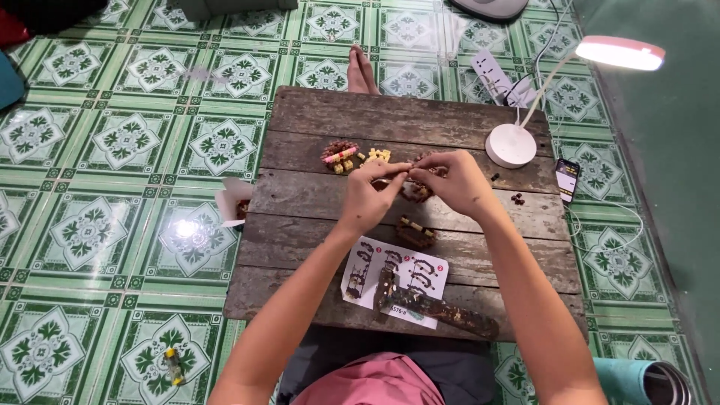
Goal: Assembling a toy by attaching small brown beads to a central structure on a low wooden table.
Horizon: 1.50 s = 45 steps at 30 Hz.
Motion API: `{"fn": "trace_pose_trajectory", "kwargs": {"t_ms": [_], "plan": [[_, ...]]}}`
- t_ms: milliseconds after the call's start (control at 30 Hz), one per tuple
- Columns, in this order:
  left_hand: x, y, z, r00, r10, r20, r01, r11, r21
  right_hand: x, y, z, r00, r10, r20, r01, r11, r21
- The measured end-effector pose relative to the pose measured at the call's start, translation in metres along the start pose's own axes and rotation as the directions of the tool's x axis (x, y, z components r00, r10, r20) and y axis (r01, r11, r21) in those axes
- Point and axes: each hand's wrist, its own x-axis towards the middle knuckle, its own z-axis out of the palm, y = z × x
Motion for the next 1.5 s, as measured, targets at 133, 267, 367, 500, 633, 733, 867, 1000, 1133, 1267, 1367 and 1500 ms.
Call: {"fn": "trace_pose_trajectory", "kwargs": {"t_ms": [133, 267, 367, 500, 633, 733, 867, 1000, 1133, 1267, 1367, 1500], "plan": [[0.0, 0.012, 0.01, 0.995, 0.093, 0.028, -0.096, 0.979, 0.178, -0.013, -0.005, -0.008, 1.0, 0.03, 0.01, -0.03, 0.999, 0.027], [0.008, 0.011, 0.022, 0.992, 0.094, 0.079, -0.11, 0.967, 0.231, -0.018, 0.006, -0.011, 0.997, 0.072, -0.018, -0.071, 0.995, 0.071], [0.017, 0.0, 0.029, 0.991, 0.085, 0.099, -0.106, 0.967, 0.232, -0.023, 0.007, -0.014, 0.996, 0.078, -0.047, -0.072, 0.991, 0.113], [0.021, 0.005, 0.034, 0.986, 0.079, 0.144, -0.099, 0.985, 0.141, -0.03, 0.008, -0.017, 0.992, 0.053, -0.115, -0.026, 0.975, 0.22], [0.013, -0.005, 0.039, 0.991, -0.005, 0.135, 0.029, 0.983, -0.179, -0.03, 0.027, -0.011, 0.983, 0.053, -0.178, 0.015, 0.933, 0.359], [0.009, -0.01, 0.037, 0.988, -0.067, 0.14, 0.091, 0.982, -0.168, -0.032, 0.025, -0.002, 0.977, 0.034, -0.212, 0.056, 0.913, 0.404], [0.008, -0.013, 0.035, 0.998, -0.05, 0.029, 0.049, 0.997, 0.059, -0.035, 0.017, 0.004, 0.984, 0.061, -0.168, 0.017, 0.904, 0.428], [0.003, -0.012, 0.035, 0.999, -0.012, -0.038, 0.017, 0.991, 0.134, -0.034, 0.013, 0.005, 0.988, 0.08, -0.13, -0.015, 0.899, 0.438], [-0.003, -0.007, 0.044, 0.997, 0.009, -0.076, 0.003, 0.989, 0.15, -0.036, 0.018, 0.006, 0.986, 0.105, -0.128, -0.036, 0.892, 0.451], [-0.002, -0.008, 0.037, 0.997, 0.003, -0.083, 0.003, 0.997, 0.078, -0.044, 0.014, 0.006, 0.99, 0.132, -0.048, -0.079, 0.807, 0.585], [-0.001, -0.009, 0.034, 0.995, -0.014, -0.101, 0.012, 1.0, -0.022, -0.036, 0.033, 0.01, 0.992, 0.124, -0.003, -0.079, 0.652, 0.754], [-0.002, -0.007, 0.032, 0.996, -0.005, -0.085, -0.005, 0.993, -0.118, -0.03, 0.058, 0.01, 0.979, 0.202, 0.012, -0.116, 0.511, 0.852]]}}
